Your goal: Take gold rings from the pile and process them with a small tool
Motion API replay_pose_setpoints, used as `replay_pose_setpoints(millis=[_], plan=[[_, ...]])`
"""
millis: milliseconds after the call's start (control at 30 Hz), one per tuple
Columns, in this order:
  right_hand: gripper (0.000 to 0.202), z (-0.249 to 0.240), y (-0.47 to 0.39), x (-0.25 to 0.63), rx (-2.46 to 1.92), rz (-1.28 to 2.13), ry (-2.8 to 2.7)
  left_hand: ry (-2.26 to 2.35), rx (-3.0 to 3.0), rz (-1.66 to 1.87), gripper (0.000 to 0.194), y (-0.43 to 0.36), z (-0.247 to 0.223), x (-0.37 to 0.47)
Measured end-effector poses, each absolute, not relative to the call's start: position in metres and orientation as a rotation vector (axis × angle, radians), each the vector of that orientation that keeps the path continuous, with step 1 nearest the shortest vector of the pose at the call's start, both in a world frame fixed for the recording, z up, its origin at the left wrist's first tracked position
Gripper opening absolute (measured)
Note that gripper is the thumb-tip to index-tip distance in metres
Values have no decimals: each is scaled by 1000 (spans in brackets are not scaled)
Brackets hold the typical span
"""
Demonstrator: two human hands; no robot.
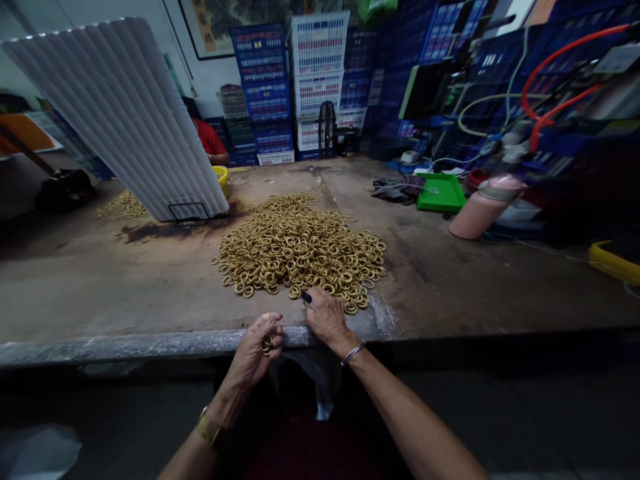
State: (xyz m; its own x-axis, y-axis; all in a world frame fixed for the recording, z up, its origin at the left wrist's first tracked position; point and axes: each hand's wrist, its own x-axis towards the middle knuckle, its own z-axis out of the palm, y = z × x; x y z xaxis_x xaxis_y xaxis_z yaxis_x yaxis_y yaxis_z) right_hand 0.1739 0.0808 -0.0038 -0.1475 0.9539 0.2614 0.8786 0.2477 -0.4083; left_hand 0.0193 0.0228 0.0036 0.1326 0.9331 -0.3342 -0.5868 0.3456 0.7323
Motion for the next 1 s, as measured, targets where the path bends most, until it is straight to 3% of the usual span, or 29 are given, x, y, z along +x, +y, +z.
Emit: replay_pose_setpoints(millis=[233,400,800,1000], plan=[[21,-5,71,157,-1426,855,-1538,1002,636,1168,45,24,1,31],[20,-5,64,148,-1345,1107,-1346,1068,733,1168,33,25,-4,35],[17,9,60,156,-1289,901,-1852,1293,1262,1237,23,22,3,27],[22,8,62,151,-1361,1002,-1844,1286,1330,1244,19,22,4,25]])
